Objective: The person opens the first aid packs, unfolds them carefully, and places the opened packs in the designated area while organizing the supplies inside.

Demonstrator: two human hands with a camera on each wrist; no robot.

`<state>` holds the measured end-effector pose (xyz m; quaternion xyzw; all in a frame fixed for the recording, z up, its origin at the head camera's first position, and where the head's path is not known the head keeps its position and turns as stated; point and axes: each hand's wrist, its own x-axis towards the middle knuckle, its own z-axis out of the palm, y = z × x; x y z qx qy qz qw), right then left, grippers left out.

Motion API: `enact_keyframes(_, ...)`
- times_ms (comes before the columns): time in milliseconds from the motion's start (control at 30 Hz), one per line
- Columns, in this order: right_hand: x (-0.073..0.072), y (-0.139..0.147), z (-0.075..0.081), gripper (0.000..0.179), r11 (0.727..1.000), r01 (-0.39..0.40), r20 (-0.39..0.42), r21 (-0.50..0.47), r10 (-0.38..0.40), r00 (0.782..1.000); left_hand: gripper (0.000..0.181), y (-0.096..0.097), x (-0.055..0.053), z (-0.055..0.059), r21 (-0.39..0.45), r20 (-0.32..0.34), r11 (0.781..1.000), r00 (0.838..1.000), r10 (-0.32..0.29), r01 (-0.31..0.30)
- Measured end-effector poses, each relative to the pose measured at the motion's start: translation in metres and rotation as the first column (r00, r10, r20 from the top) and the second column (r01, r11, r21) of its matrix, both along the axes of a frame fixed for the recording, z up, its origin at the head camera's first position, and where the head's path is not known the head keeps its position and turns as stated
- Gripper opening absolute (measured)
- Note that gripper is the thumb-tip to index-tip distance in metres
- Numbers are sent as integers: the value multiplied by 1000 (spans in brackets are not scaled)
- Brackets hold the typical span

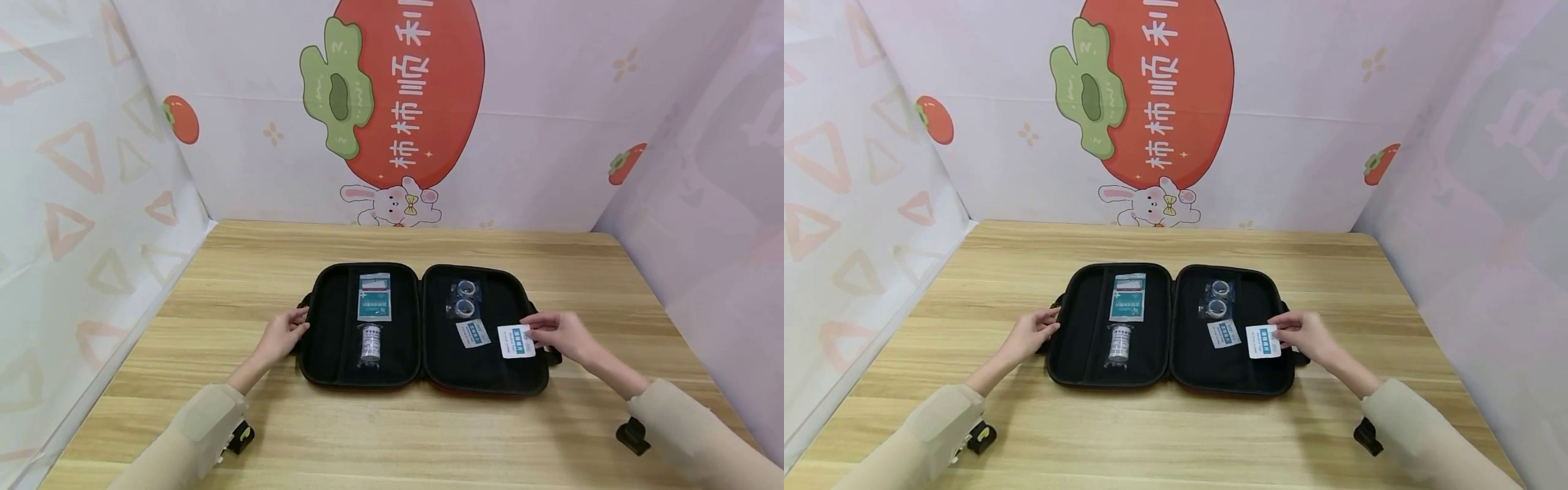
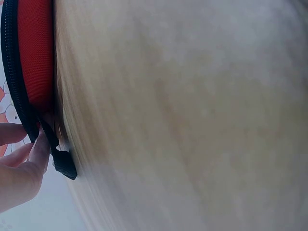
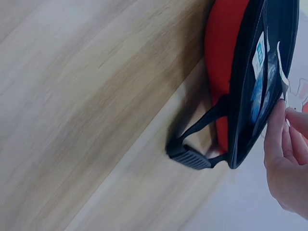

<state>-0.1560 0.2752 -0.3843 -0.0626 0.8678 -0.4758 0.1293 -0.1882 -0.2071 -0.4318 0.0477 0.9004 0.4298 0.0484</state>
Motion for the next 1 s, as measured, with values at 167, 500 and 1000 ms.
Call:
enact_keyframes(167, 0, 5, -2, 29, 1000, 12, -4, 27, -12, 1000, 35, 0, 0, 0, 1, -6, 1000, 1000, -9, 9)
enact_keyframes(500, 2, 3, -8, 23, 999, -42, -25, 27, 43, 999, 35, 0, 0, 0, -7, -5, 1000, 1000, -11, 11)
enact_keyframes(1000, 1, -4, -18, 22, 995, -90, 46, -39, 91, 995, 35, 1, -1, 0, -6, 11, 1000, 1000, 6, -6)
